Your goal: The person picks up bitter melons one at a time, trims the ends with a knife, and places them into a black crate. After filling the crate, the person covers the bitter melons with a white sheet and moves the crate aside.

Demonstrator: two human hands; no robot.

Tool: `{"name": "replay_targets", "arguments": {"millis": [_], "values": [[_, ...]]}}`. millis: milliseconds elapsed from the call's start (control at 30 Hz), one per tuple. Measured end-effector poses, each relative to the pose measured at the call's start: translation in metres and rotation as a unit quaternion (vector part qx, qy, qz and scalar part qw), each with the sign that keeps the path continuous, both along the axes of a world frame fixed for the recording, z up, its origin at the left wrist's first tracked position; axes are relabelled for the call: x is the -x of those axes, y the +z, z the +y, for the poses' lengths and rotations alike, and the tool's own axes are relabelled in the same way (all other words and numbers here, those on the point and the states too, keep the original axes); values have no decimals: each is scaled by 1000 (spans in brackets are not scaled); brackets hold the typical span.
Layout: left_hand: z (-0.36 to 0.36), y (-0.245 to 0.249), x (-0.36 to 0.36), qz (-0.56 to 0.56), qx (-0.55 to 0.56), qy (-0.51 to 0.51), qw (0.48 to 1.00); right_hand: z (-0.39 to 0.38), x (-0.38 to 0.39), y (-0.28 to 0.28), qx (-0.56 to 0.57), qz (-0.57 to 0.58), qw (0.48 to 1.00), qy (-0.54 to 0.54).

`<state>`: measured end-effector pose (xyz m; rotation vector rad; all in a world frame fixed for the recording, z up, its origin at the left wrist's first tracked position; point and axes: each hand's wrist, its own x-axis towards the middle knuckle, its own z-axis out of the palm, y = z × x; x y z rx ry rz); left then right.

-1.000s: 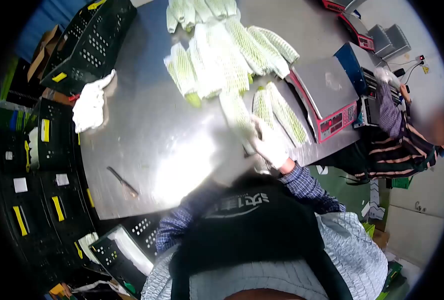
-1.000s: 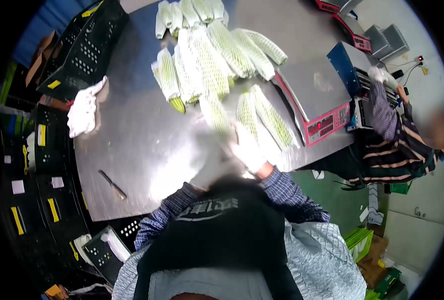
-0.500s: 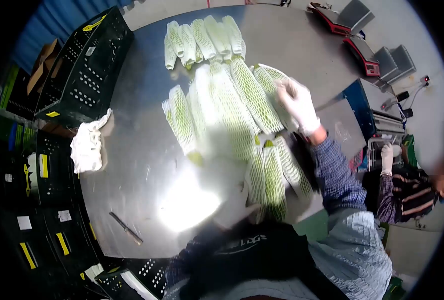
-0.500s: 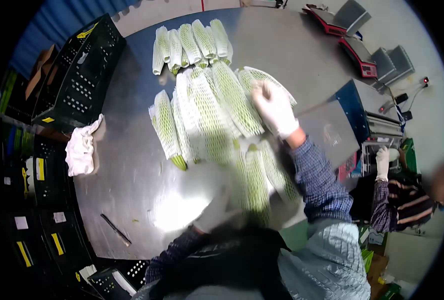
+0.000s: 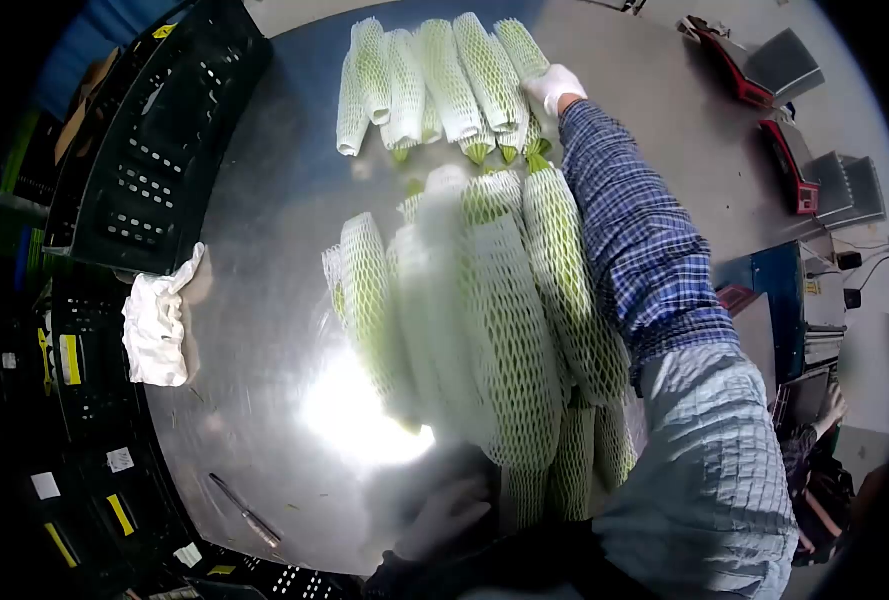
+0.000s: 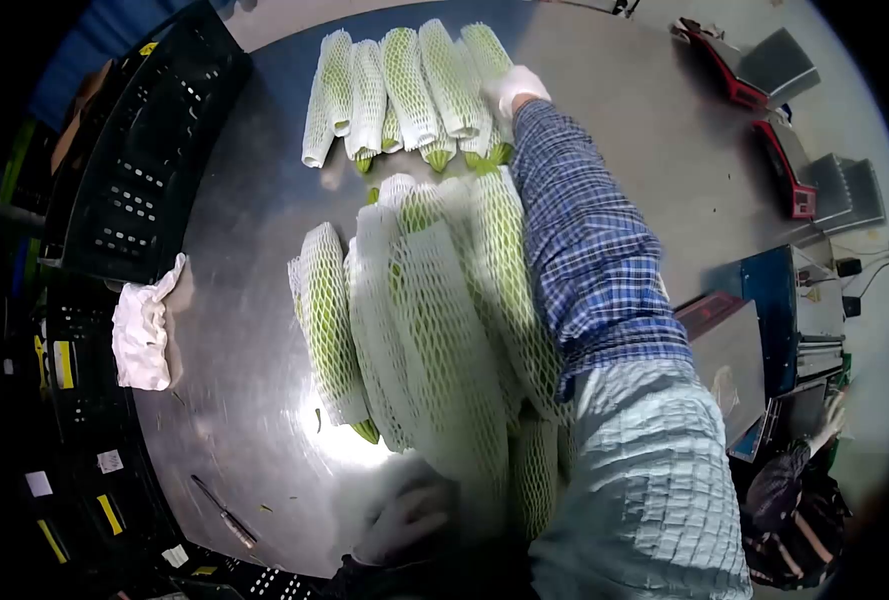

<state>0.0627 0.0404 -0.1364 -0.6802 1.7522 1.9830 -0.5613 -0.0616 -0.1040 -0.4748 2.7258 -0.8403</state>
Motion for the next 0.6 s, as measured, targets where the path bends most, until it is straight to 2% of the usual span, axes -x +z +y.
{"name": "replay_targets", "arguments": {"millis": [67, 100, 133, 167, 233, 267, 300, 333, 367, 433, 500, 533, 567, 600], "values": [[-5, 16, 11, 52, 76, -16, 996, 20, 5, -4, 121, -77, 988, -54], [-7, 23, 13, 30, 71, -27, 997, 34, 10, 0, 185, -110, 973, -82], [-10, 29, 13, 10, 67, -37, 997, 53, 7, 13, 193, -146, 970, -21], [-12, 35, 11, -10, 65, -46, 997, 73, -4, 23, 248, -166, 954, 0], [-18, 45, -1, 2, -20, -2, 1000, 110, -36, 45, 360, -170, 916, 56], [-20, 51, -8, 9, -63, 20, 998, 128, -63, 66, 363, -146, 917, 83], [-26, 63, -13, 59, 43, -2, 997, 144, -90, 89, 364, -122, 916, 111], [-37, 82, -13, 108, 149, -22, 983, 163, -103, 102, 307, -45, 936, 168], [-42, 105, -11, 151, 254, -39, 955, 175, -132, 121, 301, -8, 932, 200], [-44, 164, 5, 184, 390, -9, 902, 197, -191, 161, 241, 141, 909, 309], [-38, 190, 16, 265, 636, 29, 724, 209, -258, 206, 101, 303, 863, 393], [-34, 205, 28, 275, 717, 40, 639, 210, -290, 221, 43, 356, 828, 430], [-31, 218, 39, 282, 789, 49, 543, 209, -322, 231, 54, 448, 763, 463], [-28, 226, 41, 280, 793, 45, 539, 212, -353, 243, -3, 452, 739, 499]]}}
